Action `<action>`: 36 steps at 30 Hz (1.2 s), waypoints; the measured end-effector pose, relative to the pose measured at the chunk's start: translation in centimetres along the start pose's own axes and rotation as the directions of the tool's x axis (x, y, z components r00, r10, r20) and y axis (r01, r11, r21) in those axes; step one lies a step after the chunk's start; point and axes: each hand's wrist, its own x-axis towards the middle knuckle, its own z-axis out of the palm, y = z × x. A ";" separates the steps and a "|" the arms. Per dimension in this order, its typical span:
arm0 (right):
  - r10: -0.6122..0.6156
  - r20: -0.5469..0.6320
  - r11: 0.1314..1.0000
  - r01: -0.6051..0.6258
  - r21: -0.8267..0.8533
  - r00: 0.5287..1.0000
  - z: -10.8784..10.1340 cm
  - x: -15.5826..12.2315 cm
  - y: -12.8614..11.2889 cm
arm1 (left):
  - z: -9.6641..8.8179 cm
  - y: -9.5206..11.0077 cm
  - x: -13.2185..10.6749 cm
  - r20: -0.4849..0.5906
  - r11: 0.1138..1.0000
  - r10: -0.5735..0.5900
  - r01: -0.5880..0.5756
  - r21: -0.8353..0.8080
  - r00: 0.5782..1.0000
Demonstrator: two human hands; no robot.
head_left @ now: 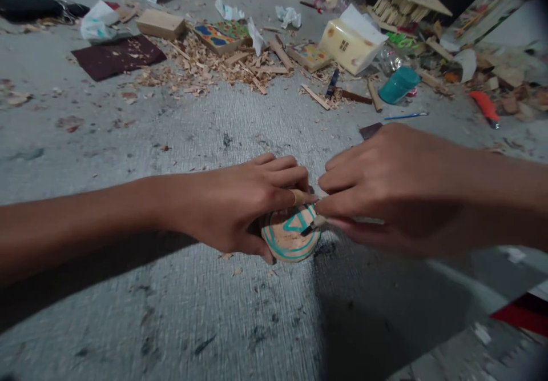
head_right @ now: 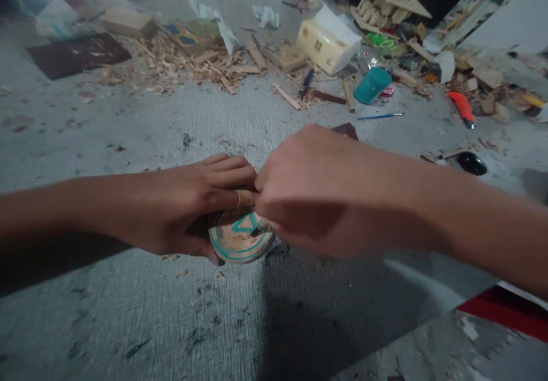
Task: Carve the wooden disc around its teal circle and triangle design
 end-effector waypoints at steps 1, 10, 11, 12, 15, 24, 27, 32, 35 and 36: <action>-0.114 0.132 0.993 0.118 -0.025 0.985 -0.3 0.1 0.3 | 0.0 -0.1 0.0 0.000 1.000 -0.001 0.001 -0.004 1.000; -0.018 -0.083 0.966 0.039 0.257 0.996 4.7 -5.7 0.6 | 0.4 -0.3 -0.2 -0.016 0.997 -0.021 0.019 -0.076 1.000; 0.000 -0.134 0.962 0.036 0.270 0.991 5.1 -6.2 0.4 | 0.5 -0.4 -0.2 -0.022 0.996 -0.019 0.018 -0.082 1.000; 0.007 -0.182 0.966 0.040 0.254 0.983 5.3 -6.6 0.2 | 0.6 -0.4 -0.3 -0.030 0.996 -0.016 0.013 -0.087 0.999; -0.025 -0.215 0.999 0.033 0.033 0.976 4.9 -7.1 -0.2 | 0.8 -0.5 -0.3 -0.044 0.995 -0.006 0.002 -0.098 0.999; -0.123 -0.027 0.924 0.105 -0.367 0.992 1.7 -4.9 -1.8 | 0.9 -0.7 -0.3 -0.052 0.994 0.001 -0.007 -0.106 0.999; -0.073 -0.083 0.923 0.035 -0.383 0.994 1.4 -4.5 -2.8 | 0.8 -0.6 -0.2 -0.045 0.994 -0.003 -0.002 -0.105 0.999; -0.296 0.022 0.846 0.273 -0.457 0.955 1.0 -4.2 -4.0 | 0.8 -0.7 -0.2 -0.044 0.995 0.016 -0.021 -0.099 0.999; -0.296 0.042 0.858 0.285 -0.428 0.954 0.6 -3.4 -3.4 | 0.8 -0.6 -0.1 -0.049 0.996 0.023 -0.027 -0.082 0.999; -0.256 0.040 0.878 0.250 -0.408 0.966 0.5 -3.0 -3.0 | 0.8 -0.6 -0.1 -0.053 0.997 0.021 -0.025 -0.077 0.998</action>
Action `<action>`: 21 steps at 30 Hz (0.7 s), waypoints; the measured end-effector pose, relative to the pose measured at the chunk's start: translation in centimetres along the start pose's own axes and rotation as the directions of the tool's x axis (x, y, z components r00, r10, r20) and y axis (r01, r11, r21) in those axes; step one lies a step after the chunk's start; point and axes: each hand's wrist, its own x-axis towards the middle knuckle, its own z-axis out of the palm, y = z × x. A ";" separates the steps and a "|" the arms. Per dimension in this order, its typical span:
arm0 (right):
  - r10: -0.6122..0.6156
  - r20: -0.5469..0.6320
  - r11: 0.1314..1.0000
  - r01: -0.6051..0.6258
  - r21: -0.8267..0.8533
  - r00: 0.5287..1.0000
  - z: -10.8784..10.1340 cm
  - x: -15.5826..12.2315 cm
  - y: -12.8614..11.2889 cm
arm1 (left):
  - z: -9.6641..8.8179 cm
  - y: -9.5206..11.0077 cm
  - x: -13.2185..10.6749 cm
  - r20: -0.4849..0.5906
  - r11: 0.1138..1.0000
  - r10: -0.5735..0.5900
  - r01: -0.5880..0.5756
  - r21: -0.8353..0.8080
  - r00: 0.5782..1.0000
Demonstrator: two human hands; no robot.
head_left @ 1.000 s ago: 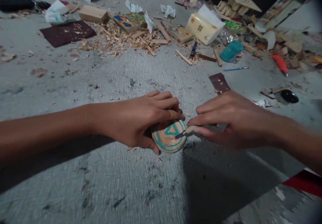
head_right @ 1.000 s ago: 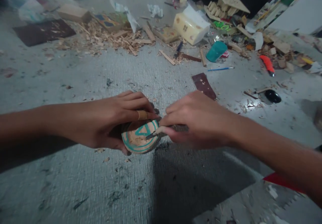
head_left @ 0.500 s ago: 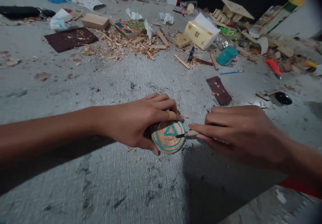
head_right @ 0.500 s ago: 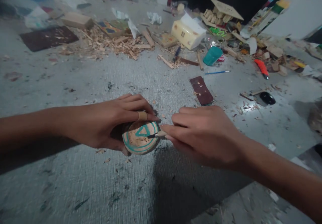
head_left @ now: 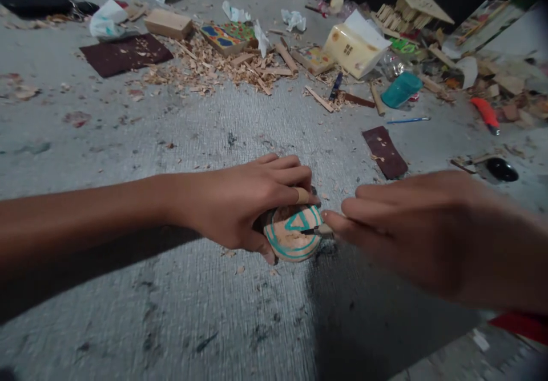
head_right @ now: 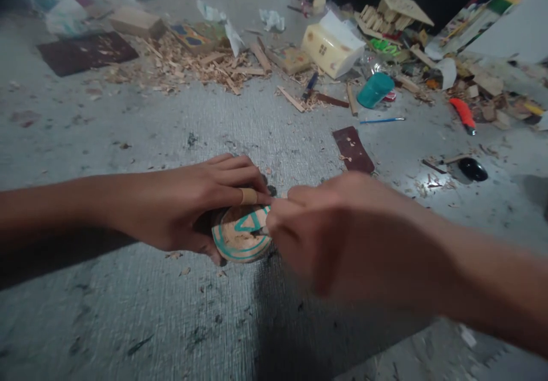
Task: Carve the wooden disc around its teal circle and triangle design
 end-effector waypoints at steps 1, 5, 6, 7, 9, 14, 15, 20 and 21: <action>0.012 0.034 0.999 -0.013 0.030 0.999 0.1 0.2 0.6 | 0.0 0.0 0.0 -0.004 1.000 -0.003 0.003 0.005 1.000; -0.022 0.140 0.980 -0.006 0.198 0.990 0.8 0.4 2.4 | -0.1 0.2 0.0 0.002 1.000 -0.005 0.005 0.024 1.000; 0.000 0.152 0.968 -0.039 0.248 0.988 1.0 0.2 2.5 | -0.2 0.2 0.0 0.002 1.000 -0.002 0.002 0.025 1.000; 0.029 0.145 0.950 -0.072 0.303 0.989 1.2 0.0 2.4 | -0.1 0.2 0.0 0.002 1.000 0.000 0.000 0.025 1.000; 0.105 0.128 0.894 -0.150 0.421 0.986 1.7 -0.7 1.7 | -0.1 0.1 0.0 0.000 1.000 0.000 0.000 0.019 1.000; 0.356 0.060 0.802 -0.338 0.492 0.933 3.4 -2.8 -1.8 | 0.1 -0.3 -0.2 -0.005 1.000 0.004 -0.004 -0.006 1.000; 0.400 0.034 0.812 -0.371 0.451 0.916 3.8 -3.1 -2.5 | 0.1 -0.3 -0.2 -0.007 1.000 0.005 -0.005 -0.009 1.000; 0.489 -0.141 0.865 -0.458 0.204 0.861 4.9 -3.8 -4.2 | 0.3 -0.4 -0.2 -0.016 1.000 0.008 -0.008 -0.011 1.000; 0.478 -0.155 0.874 -0.450 0.182 0.865 4.8 -3.8 -4.2 | 0.3 -0.4 -0.2 -0.018 1.000 0.010 -0.010 -0.011 1.000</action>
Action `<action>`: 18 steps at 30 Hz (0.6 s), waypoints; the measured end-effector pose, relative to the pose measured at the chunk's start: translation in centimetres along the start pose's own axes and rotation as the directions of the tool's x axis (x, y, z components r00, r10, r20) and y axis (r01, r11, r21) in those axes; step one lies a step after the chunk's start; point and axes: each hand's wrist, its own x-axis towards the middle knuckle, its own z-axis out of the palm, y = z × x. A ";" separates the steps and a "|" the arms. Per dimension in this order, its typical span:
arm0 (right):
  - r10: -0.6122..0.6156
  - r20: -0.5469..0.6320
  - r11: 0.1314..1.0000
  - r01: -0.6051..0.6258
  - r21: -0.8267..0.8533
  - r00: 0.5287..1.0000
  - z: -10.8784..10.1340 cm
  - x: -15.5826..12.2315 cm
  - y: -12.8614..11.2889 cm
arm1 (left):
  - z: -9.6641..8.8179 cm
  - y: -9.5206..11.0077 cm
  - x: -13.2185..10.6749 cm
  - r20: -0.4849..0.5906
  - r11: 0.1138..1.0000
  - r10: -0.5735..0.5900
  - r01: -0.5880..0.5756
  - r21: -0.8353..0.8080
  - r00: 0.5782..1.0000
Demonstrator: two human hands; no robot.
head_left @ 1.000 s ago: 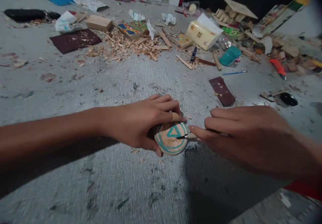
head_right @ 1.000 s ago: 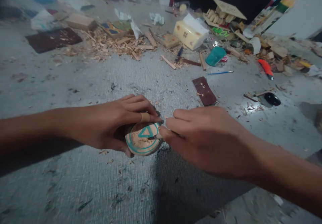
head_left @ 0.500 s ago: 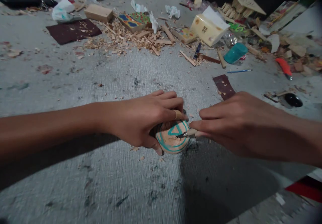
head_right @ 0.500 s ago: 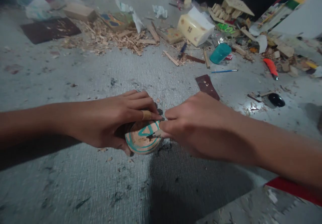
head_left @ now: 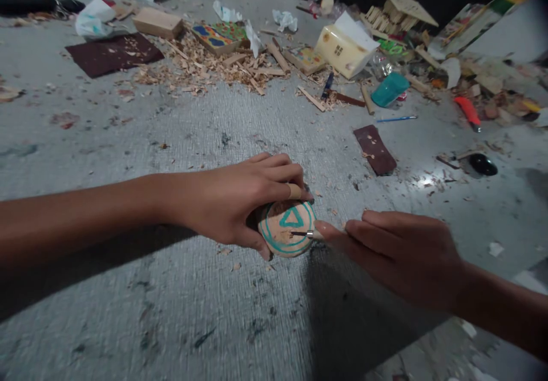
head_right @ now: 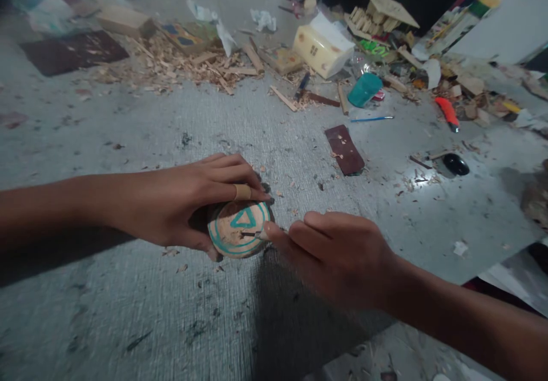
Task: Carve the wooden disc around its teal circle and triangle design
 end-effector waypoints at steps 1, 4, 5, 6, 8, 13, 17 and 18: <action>-0.015 0.013 1.000 0.015 -0.003 1.000 -0.2 0.2 0.1 | 0.0 0.0 0.0 -0.002 1.000 0.002 -0.002 -0.001 1.000; -0.077 0.103 0.996 0.073 0.044 0.992 -1.1 1.3 0.4 | 0.0 0.0 0.1 -0.008 1.000 0.004 -0.004 -0.008 1.000; -0.127 0.143 0.991 0.120 0.059 0.981 -1.6 1.8 0.5 | 0.0 0.0 0.1 -0.005 1.000 0.002 -0.002 -0.007 1.000; -0.166 0.182 0.985 0.157 0.067 0.969 -2.0 2.2 0.5 | 0.0 0.0 0.1 0.001 1.000 0.001 -0.001 -0.004 1.000; -0.168 0.242 0.986 0.158 0.060 0.956 -2.6 2.9 0.3 | -0.1 0.1 0.1 0.009 1.000 -0.001 0.001 0.007 1.000; -0.038 0.328 0.976 -0.035 0.213 0.944 -2.2 3.1 -0.2 | -0.2 0.3 -0.1 -0.006 1.000 -0.004 0.004 0.010 1.000; 0.152 0.264 0.925 -0.231 0.302 0.953 -0.7 2.0 -0.6 | -0.2 0.2 -0.1 -0.008 1.000 -0.003 0.003 0.004 1.000; 0.152 0.227 0.931 -0.217 0.294 0.962 -0.4 1.6 -0.7 | -0.1 0.1 -0.1 -0.010 1.000 0.000 0.000 -0.003 1.000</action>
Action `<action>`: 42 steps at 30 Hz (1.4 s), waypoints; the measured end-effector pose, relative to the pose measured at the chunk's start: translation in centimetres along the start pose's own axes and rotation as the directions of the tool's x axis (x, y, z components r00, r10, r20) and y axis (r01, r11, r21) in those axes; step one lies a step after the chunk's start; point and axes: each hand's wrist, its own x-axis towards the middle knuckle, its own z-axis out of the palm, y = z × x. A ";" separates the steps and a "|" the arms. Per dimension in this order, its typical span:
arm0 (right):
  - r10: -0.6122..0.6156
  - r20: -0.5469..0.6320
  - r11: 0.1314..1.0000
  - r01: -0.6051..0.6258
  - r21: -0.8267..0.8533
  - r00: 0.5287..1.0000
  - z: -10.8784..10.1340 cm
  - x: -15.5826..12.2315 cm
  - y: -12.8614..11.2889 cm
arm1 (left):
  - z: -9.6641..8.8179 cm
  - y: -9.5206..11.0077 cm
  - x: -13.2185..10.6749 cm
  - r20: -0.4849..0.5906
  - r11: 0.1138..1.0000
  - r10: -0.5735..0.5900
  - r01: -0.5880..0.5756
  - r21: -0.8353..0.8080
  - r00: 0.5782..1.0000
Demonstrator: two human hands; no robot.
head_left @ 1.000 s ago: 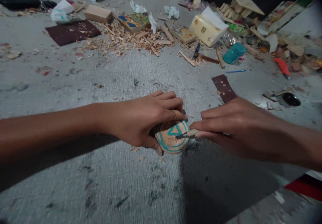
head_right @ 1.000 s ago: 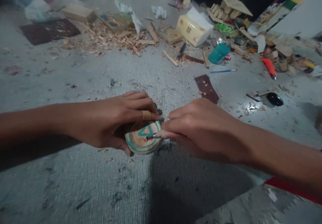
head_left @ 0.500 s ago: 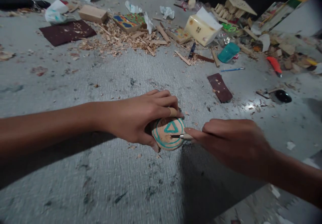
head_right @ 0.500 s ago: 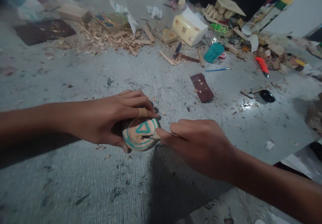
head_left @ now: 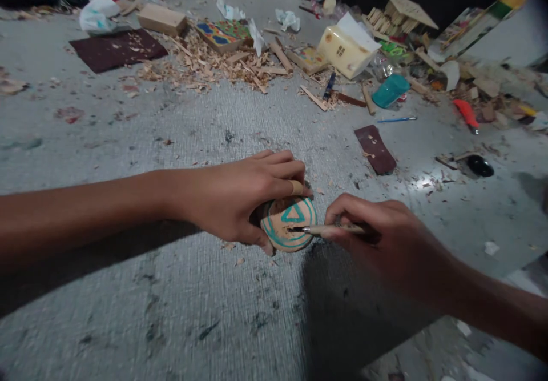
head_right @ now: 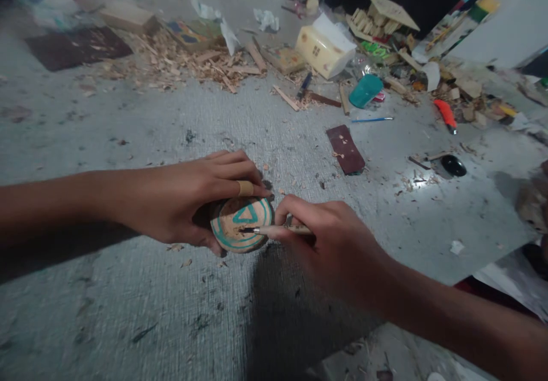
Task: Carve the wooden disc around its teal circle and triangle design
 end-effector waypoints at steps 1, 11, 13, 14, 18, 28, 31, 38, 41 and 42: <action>-0.038 -0.044 0.999 0.036 -0.039 0.998 0.4 -0.4 0.1 | 0.0 0.0 0.0 -0.002 1.000 0.003 -0.003 -0.008 1.000; -0.401 -0.197 0.861 0.294 -0.415 0.895 1.4 -1.5 0.8 | 0.2 -0.3 -0.1 -0.019 0.999 0.004 -0.005 -0.039 1.000; -0.351 -0.187 0.901 0.276 -0.333 0.918 0.7 -1.3 0.8 | 0.3 -0.4 -0.2 -0.028 0.999 0.009 -0.010 -0.041 1.000; -0.313 -0.175 0.925 0.257 -0.280 0.934 0.3 -1.2 0.9 | 0.3 -0.4 -0.2 -0.032 0.999 0.012 -0.013 -0.043 0.999; -0.225 -0.117 0.957 0.197 -0.211 0.967 -0.8 -0.8 1.1 | 0.3 -0.5 -0.2 -0.028 1.000 0.006 -0.006 -0.029 1.000; -0.202 0.001 0.928 0.192 -0.318 0.979 -0.8 -0.1 0.5 | 0.2 -0.4 -0.1 -0.015 1.000 0.007 -0.008 -0.016 1.000; -0.184 -0.016 0.958 0.176 -0.225 0.983 -0.7 0.1 0.4 | 0.1 -0.3 -0.1 -0.023 1.000 0.002 -0.002 -0.012 1.000; -0.144 -0.132 0.989 0.142 -0.026 0.981 2.4 -0.1 1.2 | 0.4 -0.6 -0.3 -0.043 1.000 0.016 -0.017 -0.024 0.999; -0.242 -0.221 0.969 0.222 -0.113 0.945 2.9 -0.2 1.3 | 0.7 -0.8 -0.4 -0.075 0.999 0.028 -0.030 -0.036 0.997; -0.244 -0.239 0.969 0.224 -0.108 0.940 2.7 -0.2 1.2 | 0.7 -0.9 -0.4 -0.083 0.999 0.028 -0.031 -0.038 0.996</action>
